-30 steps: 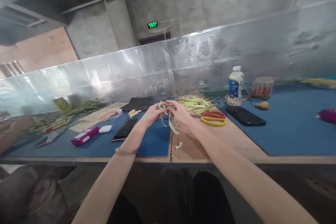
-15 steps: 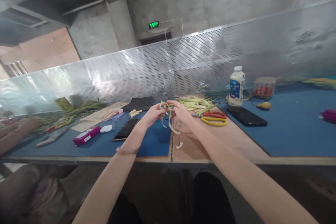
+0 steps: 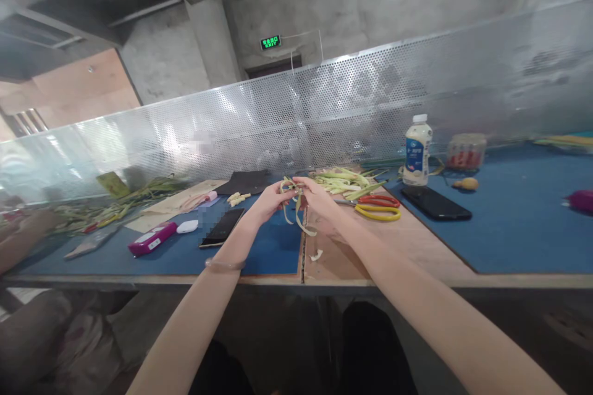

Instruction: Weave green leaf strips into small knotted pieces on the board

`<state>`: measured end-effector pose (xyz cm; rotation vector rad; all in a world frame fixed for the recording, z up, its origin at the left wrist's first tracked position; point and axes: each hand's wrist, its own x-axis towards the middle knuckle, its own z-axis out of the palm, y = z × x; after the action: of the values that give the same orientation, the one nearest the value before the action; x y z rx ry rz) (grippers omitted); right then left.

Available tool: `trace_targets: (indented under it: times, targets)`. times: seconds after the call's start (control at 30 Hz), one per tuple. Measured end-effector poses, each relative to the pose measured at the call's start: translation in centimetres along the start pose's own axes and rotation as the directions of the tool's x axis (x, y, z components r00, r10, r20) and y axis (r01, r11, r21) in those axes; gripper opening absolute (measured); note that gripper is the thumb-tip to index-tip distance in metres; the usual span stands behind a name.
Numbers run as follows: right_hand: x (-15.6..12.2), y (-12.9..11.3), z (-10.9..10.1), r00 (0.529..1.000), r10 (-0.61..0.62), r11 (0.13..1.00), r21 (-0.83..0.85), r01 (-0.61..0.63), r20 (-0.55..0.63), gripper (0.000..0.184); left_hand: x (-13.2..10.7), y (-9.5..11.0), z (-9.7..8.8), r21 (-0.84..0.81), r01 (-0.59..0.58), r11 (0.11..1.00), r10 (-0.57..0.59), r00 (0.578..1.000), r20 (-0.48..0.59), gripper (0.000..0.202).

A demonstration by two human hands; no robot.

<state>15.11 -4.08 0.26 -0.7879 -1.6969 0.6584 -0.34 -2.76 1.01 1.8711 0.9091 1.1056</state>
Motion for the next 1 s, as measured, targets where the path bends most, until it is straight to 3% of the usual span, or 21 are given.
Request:
trace_targets:
  times: [0.33,0.57,0.8,1.0]
  targets:
    - [0.0,0.4,0.4,0.996,-0.026,1.000,0.016,0.025,0.081,0.030,0.4,-0.4,0.0,-0.001,-0.009,1.000,0.009,0.999,-0.037,0.022]
    - [-0.5,0.3,0.4,0.982,-0.153,0.987,-0.039,0.158,0.113,0.035,0.5,-0.7,-0.2,-0.022,0.004,1.000,-0.005,0.999,-0.047,0.022]
    - [0.2,1.9,1.0,0.987,-0.158,0.981,-0.113,0.155,-0.018,0.035,0.5,-0.3,0.0,-0.050,0.007,0.999,-0.010,0.998,-0.063,0.024]
    - [0.0,1.6,0.4,0.991,-0.093,0.985,-0.157,0.077,-0.101,0.025,0.5,-0.5,-0.1,-0.028,0.019,0.999,-0.020,0.998,-0.056,0.023]
